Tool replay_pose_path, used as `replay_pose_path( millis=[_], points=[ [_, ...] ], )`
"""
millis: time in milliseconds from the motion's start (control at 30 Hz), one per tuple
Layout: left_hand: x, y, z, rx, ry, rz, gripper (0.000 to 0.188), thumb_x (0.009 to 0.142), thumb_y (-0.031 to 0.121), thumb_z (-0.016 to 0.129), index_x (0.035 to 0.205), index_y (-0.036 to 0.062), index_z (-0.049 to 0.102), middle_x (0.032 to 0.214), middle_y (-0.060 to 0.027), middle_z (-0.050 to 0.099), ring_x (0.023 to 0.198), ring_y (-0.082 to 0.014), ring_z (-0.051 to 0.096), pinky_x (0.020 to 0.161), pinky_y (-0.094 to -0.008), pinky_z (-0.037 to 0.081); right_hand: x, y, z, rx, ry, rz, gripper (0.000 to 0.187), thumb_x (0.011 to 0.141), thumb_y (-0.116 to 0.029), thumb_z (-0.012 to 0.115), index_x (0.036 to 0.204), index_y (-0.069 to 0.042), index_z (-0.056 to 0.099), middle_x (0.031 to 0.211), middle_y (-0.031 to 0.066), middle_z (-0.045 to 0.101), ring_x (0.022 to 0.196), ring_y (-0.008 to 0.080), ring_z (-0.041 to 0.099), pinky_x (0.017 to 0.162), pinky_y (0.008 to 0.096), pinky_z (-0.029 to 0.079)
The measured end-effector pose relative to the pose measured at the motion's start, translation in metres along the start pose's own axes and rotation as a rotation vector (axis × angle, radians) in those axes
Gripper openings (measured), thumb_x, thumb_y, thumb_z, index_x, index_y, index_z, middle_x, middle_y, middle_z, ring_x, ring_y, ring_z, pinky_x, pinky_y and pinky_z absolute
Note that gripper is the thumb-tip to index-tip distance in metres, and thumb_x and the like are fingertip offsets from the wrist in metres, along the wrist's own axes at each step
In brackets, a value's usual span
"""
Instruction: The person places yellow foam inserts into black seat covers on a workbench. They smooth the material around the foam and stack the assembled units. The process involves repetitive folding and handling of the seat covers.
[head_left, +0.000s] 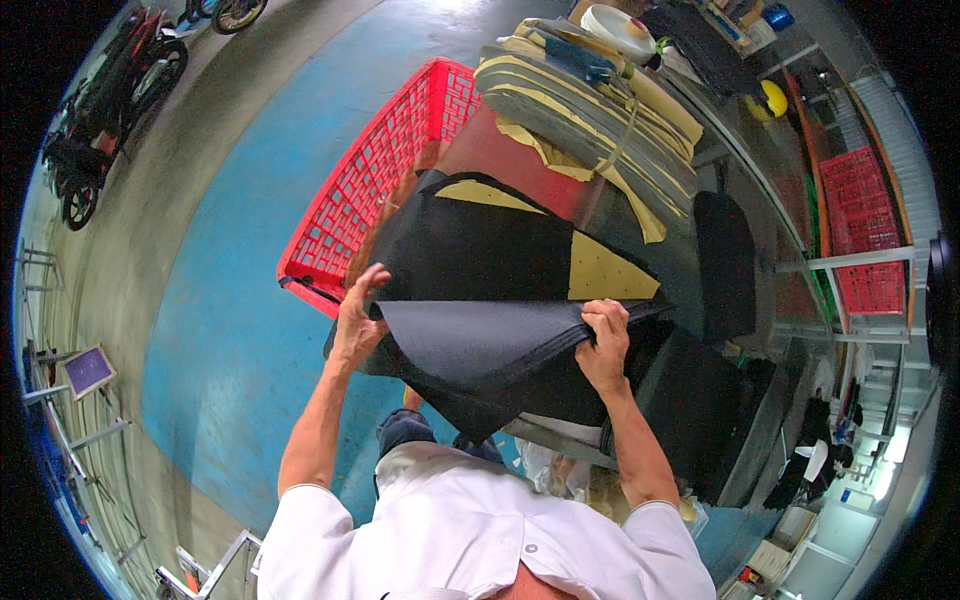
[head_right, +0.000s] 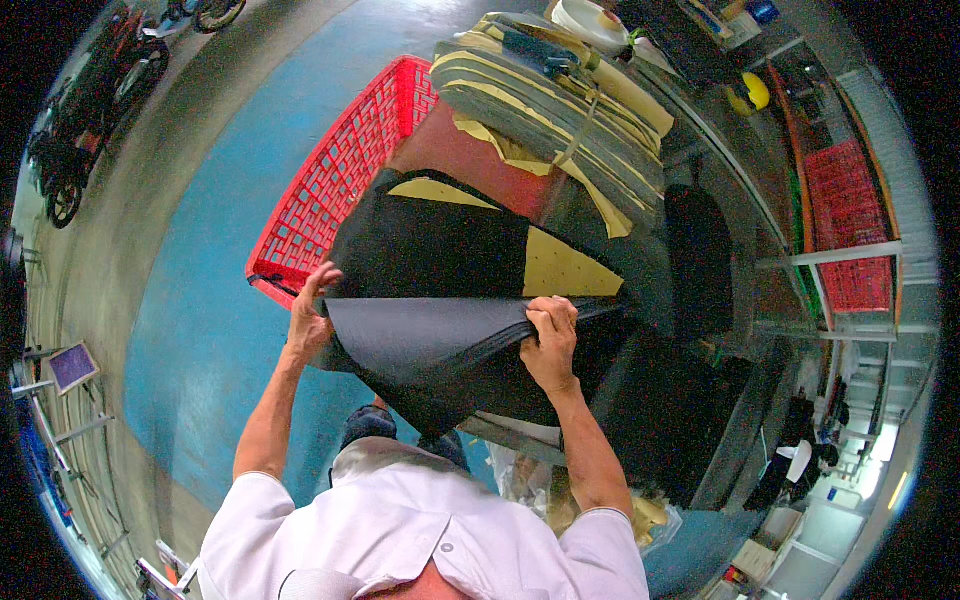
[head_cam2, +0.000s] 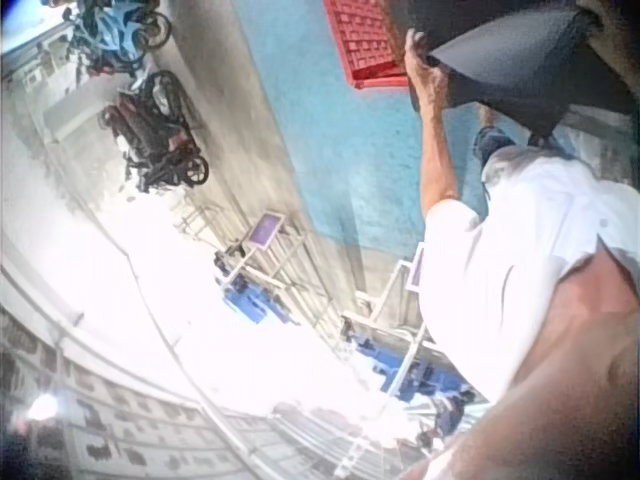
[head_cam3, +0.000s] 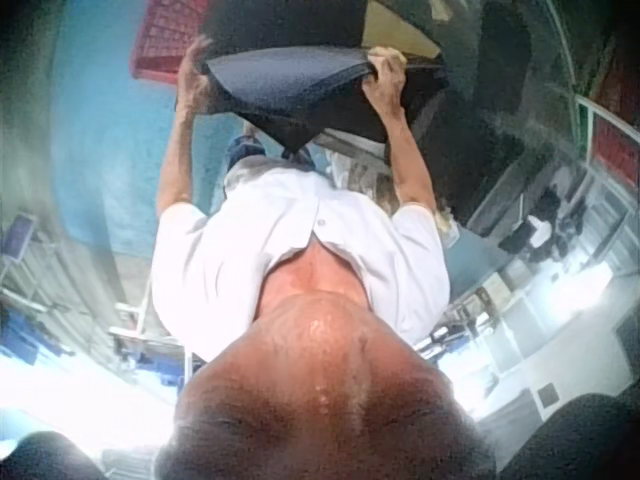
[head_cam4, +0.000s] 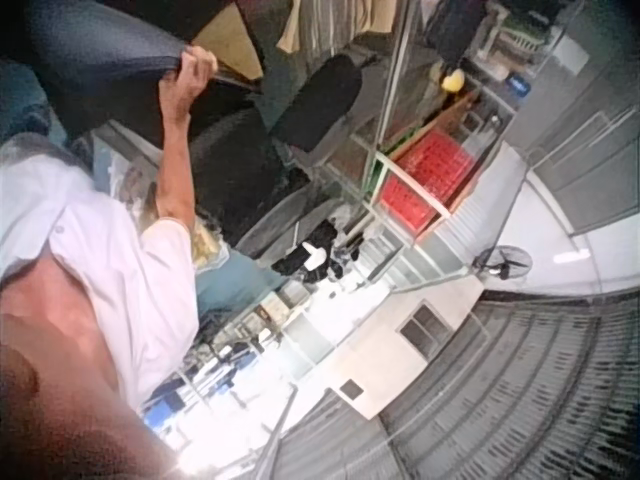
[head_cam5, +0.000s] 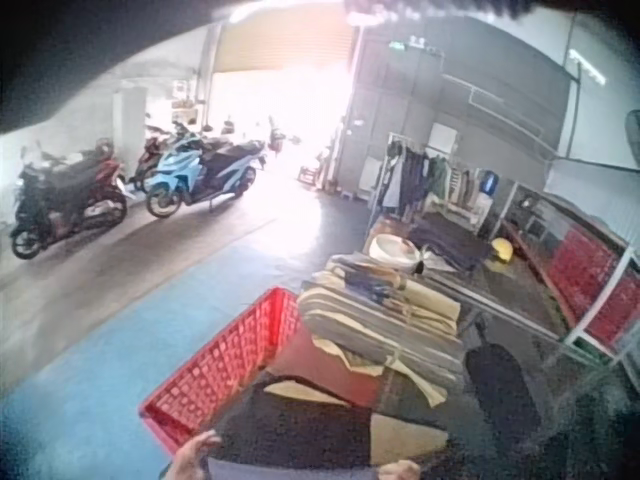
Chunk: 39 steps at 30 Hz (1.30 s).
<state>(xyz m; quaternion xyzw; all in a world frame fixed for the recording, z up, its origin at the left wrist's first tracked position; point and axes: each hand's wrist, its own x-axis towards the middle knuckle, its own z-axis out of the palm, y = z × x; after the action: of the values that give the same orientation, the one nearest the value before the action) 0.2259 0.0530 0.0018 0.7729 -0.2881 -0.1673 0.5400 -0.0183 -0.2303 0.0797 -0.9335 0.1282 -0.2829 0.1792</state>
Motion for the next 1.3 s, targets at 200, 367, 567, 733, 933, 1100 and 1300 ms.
replay_pose_path(
  millis=[200, 367, 567, 733, 933, 1100, 1300],
  points=[
    [0.005, -0.012, 0.000, -0.211, -0.332, -0.124, 0.027, 0.076, -0.002, 0.064, 0.103, 0.0016, 0.065, 0.091, -0.0034, 0.068, 0.086, -0.0102, 0.060, 0.079, -0.0254, 0.048, 0.002, 0.013, 0.007, 0.030, -0.036, 0.047, 0.029, 0.063, 0.005, 0.063, 0.089, -0.003, 0.054, 0.098, 0.0117, 0.060, 0.097, 0.0321, 0.056, 0.092, 0.0417, 0.039],
    [0.018, -0.024, 0.008, -0.194, -0.335, -0.212, 0.021, 0.078, 0.002, 0.066, 0.099, -0.0002, 0.066, 0.087, -0.0010, 0.068, 0.085, -0.0095, 0.060, 0.077, -0.0261, 0.048, 0.028, 0.027, 0.028, -0.093, 0.015, 0.308, 0.031, 0.072, -0.001, 0.065, 0.102, -0.003, 0.058, 0.102, 0.0136, 0.060, 0.100, 0.0339, 0.056, 0.096, 0.0414, 0.037],
    [0.028, -0.012, 0.012, -0.267, -0.252, -0.312, 0.026, 0.083, 0.016, 0.069, 0.096, -0.0064, 0.064, 0.083, -0.0045, 0.066, 0.070, -0.0112, 0.060, 0.061, -0.0270, 0.050, -0.017, 0.012, 0.017, 0.124, 0.206, 0.690, 0.028, 0.080, -0.014, 0.069, 0.103, -0.001, 0.060, 0.101, 0.0124, 0.060, 0.092, 0.0255, 0.059, 0.082, 0.0352, 0.047],
    [0.022, 0.003, 0.010, -0.384, -0.404, -0.417, 0.037, 0.086, 0.023, 0.066, 0.111, -0.0044, 0.059, 0.100, -0.0083, 0.065, 0.086, -0.0161, 0.061, 0.077, -0.0317, 0.050, -0.148, -0.014, -0.001, 0.533, 0.374, 1.261, 0.021, 0.087, -0.017, 0.064, 0.099, 0.000, 0.062, 0.087, 0.0055, 0.063, 0.076, 0.0117, 0.061, 0.067, 0.0258, 0.050],
    [0.015, -0.041, 0.004, -0.655, -0.273, -0.893, 0.059, 0.094, 0.046, 0.048, 0.130, -0.0005, 0.048, 0.128, -0.0149, 0.054, 0.121, -0.0263, 0.049, 0.103, -0.0433, 0.036, -0.208, -0.063, -0.004, 0.686, 0.454, 1.489, 0.020, 0.089, -0.017, 0.062, 0.100, -0.001, 0.061, 0.086, 0.0075, 0.063, 0.070, 0.0137, 0.063, 0.059, 0.0261, 0.054],
    [0.012, -0.032, 0.004, -0.889, -0.280, -0.887, 0.053, 0.098, 0.044, 0.041, 0.129, 0.0019, 0.049, 0.129, -0.0129, 0.054, 0.119, -0.0264, 0.052, 0.102, -0.0438, 0.039, -0.181, -0.076, -0.002, 0.712, 0.173, 1.435, 0.018, 0.087, -0.016, 0.063, 0.097, -0.001, 0.062, 0.082, 0.0058, 0.063, 0.066, 0.0116, 0.062, 0.055, 0.0242, 0.052],
    [0.009, -0.022, 0.000, -0.995, -0.240, -0.910, 0.045, 0.096, 0.038, 0.047, 0.124, 0.0030, 0.054, 0.120, -0.0093, 0.062, 0.103, -0.0239, 0.062, 0.092, -0.0411, 0.050, -0.117, -0.112, 0.032, 0.570, -0.127, 0.838, 0.024, 0.078, -0.010, 0.071, 0.098, 0.001, 0.063, 0.084, 0.0109, 0.066, 0.074, 0.0163, 0.065, 0.060, 0.0272, 0.052]
  ],
)
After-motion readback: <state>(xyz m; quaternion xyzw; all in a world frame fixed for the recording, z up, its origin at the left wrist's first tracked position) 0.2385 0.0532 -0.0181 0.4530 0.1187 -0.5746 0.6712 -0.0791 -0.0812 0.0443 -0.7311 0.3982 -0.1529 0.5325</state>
